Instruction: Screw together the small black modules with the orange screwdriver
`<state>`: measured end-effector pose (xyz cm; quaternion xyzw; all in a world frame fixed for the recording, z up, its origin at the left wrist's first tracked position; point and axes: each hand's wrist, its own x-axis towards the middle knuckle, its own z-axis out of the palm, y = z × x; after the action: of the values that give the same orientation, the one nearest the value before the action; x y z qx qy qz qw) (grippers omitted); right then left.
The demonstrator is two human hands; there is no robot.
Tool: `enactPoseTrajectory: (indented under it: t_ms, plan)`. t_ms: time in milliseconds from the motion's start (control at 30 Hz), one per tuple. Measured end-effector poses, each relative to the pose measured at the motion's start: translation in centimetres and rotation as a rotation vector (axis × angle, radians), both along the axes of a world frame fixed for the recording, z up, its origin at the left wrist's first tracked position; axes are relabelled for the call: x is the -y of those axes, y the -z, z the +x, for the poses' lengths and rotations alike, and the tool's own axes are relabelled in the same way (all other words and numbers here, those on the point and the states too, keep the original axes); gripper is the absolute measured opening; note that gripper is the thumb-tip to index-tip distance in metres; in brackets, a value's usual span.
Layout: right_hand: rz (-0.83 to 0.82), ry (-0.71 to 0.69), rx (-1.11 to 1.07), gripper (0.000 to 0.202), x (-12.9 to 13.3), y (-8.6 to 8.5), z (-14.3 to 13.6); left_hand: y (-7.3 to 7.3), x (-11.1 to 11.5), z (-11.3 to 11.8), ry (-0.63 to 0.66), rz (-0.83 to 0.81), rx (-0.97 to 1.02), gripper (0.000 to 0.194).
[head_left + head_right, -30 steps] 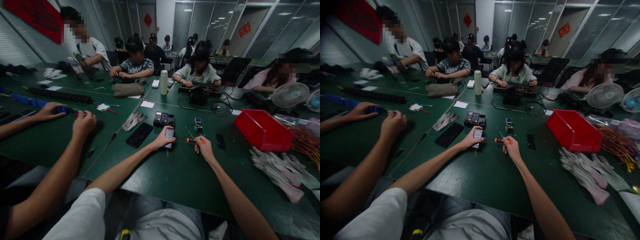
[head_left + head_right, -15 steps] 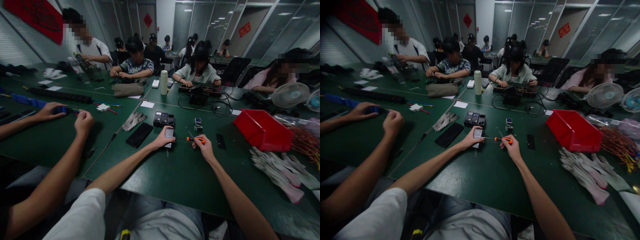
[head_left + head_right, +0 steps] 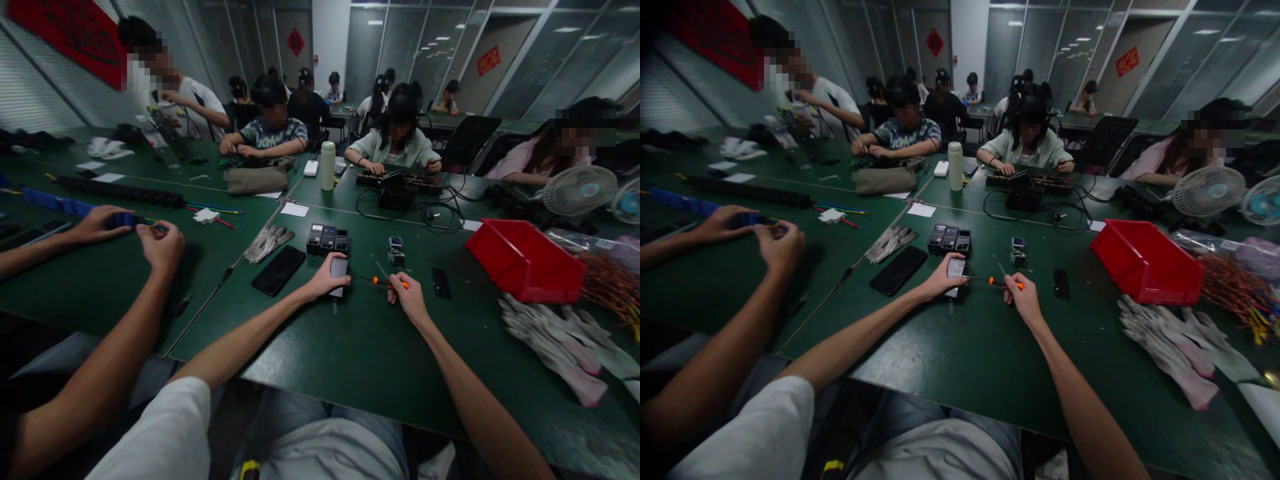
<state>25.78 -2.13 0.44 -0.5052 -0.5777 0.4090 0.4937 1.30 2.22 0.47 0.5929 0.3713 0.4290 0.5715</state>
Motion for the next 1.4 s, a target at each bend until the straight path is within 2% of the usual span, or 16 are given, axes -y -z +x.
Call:
enactPoseTrajectory:
  t_ms: [267, 567, 900, 1067, 1233, 1400]
  plan:
    - [0.106, 0.043, 0.014, 0.026, -0.21, 0.24, 0.11, -0.09, 0.11, 0.08, 0.018, -0.04, 0.052, 0.064]
    - [0.071, 0.007, 0.004, 0.028, 0.15, -0.67, -0.2, 0.12, 0.05, 0.05, 0.019, -0.032, 0.05, 0.064]
    - [-0.039, -0.006, 0.021, 0.037, 0.04, 0.13, -0.12, -0.01, 0.08, 0.09, -0.012, -0.001, 0.007, 0.065]
    - [0.032, -0.022, 0.006, 0.026, -0.04, -0.05, -0.09, 0.02, 0.08, 0.1, 0.028, -0.04, 0.069, 0.064]
    - [0.151, 0.017, 0.061, 0.028, -0.03, -0.15, 0.12, -0.07, 0.11, 0.13, 0.033, -0.056, 0.076, 0.064]
    - [0.172, 0.068, 0.103, 0.023, -0.13, -0.03, 0.0, -0.15, 0.12, 0.13, 0.028, -0.045, 0.07, 0.065]
